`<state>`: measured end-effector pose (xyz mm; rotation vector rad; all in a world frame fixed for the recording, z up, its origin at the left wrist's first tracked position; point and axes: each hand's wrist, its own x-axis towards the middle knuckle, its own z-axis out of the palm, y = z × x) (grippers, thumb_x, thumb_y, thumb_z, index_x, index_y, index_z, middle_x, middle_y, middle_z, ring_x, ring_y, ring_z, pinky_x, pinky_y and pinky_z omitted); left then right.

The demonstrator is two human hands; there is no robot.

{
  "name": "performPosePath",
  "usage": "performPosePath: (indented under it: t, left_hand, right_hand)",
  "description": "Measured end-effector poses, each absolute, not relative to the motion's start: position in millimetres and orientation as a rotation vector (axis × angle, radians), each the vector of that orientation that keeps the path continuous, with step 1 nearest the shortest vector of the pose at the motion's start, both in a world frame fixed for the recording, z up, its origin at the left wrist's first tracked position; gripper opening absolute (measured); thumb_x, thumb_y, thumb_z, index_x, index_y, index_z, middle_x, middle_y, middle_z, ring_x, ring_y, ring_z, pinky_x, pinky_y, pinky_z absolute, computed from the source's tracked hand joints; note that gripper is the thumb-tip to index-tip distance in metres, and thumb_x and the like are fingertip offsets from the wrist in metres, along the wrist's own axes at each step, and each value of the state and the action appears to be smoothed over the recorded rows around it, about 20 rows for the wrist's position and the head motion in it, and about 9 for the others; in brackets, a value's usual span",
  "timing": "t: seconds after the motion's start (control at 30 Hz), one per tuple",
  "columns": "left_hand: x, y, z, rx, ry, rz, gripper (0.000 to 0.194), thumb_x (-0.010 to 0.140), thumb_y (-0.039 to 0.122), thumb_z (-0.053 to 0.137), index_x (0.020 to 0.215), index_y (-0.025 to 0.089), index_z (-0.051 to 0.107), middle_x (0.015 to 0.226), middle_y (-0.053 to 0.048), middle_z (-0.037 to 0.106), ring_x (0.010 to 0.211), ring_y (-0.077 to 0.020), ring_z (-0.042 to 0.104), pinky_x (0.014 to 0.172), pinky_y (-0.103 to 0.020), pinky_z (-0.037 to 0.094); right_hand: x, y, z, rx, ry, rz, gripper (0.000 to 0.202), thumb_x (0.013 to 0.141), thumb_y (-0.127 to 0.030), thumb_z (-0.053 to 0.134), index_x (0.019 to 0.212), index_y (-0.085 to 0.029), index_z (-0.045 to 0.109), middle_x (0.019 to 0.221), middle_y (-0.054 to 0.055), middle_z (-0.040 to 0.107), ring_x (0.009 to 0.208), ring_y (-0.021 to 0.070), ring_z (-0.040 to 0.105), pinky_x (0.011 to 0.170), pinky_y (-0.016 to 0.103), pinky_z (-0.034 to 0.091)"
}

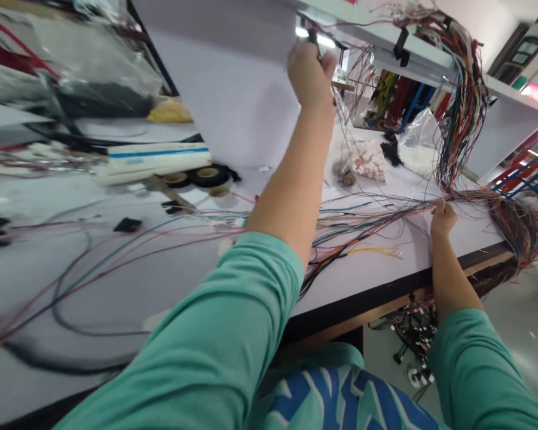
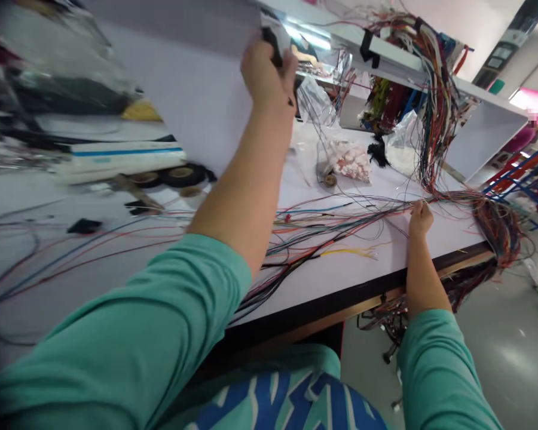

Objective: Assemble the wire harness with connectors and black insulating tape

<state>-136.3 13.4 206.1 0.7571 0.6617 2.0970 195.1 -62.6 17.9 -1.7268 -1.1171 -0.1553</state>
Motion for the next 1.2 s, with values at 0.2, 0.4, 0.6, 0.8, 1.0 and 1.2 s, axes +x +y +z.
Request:
performPosePath:
  t: [0.2, 0.4, 0.6, 0.8, 1.0, 1.2]
  left_hand:
    - [-191, -51, 226, 0.891, 0.595, 1.672, 0.028, 0.085, 0.015, 0.034, 0.062, 0.022, 0.046, 0.06, 0.0, 0.051, 0.049, -0.0097, 0.044, 0.045, -0.023, 0.038]
    - [-205, -108, 218, 1.164, 0.477, 1.284, 0.028, 0.085, 0.02, 0.04, 0.064, 0.019, 0.058, 0.057, 0.0, 0.057, 0.035, -0.0057, 0.026, 0.036, -0.025, 0.018]
    - [-201, -175, 208, 1.169, 0.355, 1.235, 0.049, 0.095, 0.041, 0.024, 0.059, 0.015, 0.045, 0.045, 0.004, 0.044, 0.029, -0.0022, 0.027, 0.035, -0.019, 0.008]
    - [-222, -238, 190, 1.294, 0.331, 1.273, 0.033, 0.084, 0.013, 0.032, 0.054, 0.016, 0.046, 0.047, 0.002, 0.045, 0.029, -0.0053, 0.036, 0.032, -0.019, 0.019]
    - [-252, -264, 148, 1.387, 0.583, 1.272, 0.014, 0.05, 0.011, 0.052, 0.057, 0.021, 0.058, 0.058, -0.002, 0.057, 0.039, -0.0118, 0.047, 0.034, -0.025, 0.033]
    - [-267, -254, 120, 1.527, 1.068, 1.555, 0.026, 0.051, 0.003, 0.05, 0.066, 0.02, 0.062, 0.069, -0.001, 0.062, 0.052, -0.0105, 0.05, 0.047, -0.023, 0.037]
  right_hand:
    - [156, -70, 37, -1.518, -1.264, 0.164, 0.024, 0.076, -0.034, 0.048, 0.065, -0.017, 0.059, 0.048, -0.004, 0.047, 0.05, 0.0108, 0.044, 0.053, 0.024, 0.034]
    - [78, -108, 56, -1.232, -1.488, 0.849, 0.039, 0.073, -0.052, 0.056, 0.091, -0.019, 0.059, 0.058, -0.003, 0.058, 0.046, 0.0085, 0.046, 0.047, 0.022, 0.037]
    - [13, -167, 46, -1.089, -1.423, 1.639, 0.055, 0.084, -0.066, 0.031, 0.12, -0.025, 0.04, 0.075, 0.001, 0.066, 0.048, 0.0131, 0.059, 0.043, 0.024, 0.045]
    - [-5, -166, 62, -0.787, -0.98, 1.662, 0.04, 0.089, -0.058, 0.033, 0.095, -0.023, 0.05, 0.089, 0.004, 0.065, 0.082, 0.0149, 0.065, 0.065, 0.027, 0.056]
    - [26, -127, 120, -0.874, -0.76, 1.306, 0.022, 0.094, -0.035, 0.035, 0.086, -0.019, 0.048, 0.08, 0.003, 0.06, 0.078, 0.011, 0.063, 0.062, 0.022, 0.057]
    - [59, -121, 180, -0.895, -0.884, 1.053, 0.044, 0.097, -0.032, 0.016, 0.07, -0.018, 0.047, 0.073, 0.001, 0.056, 0.07, 0.0052, 0.06, 0.062, 0.017, 0.051]
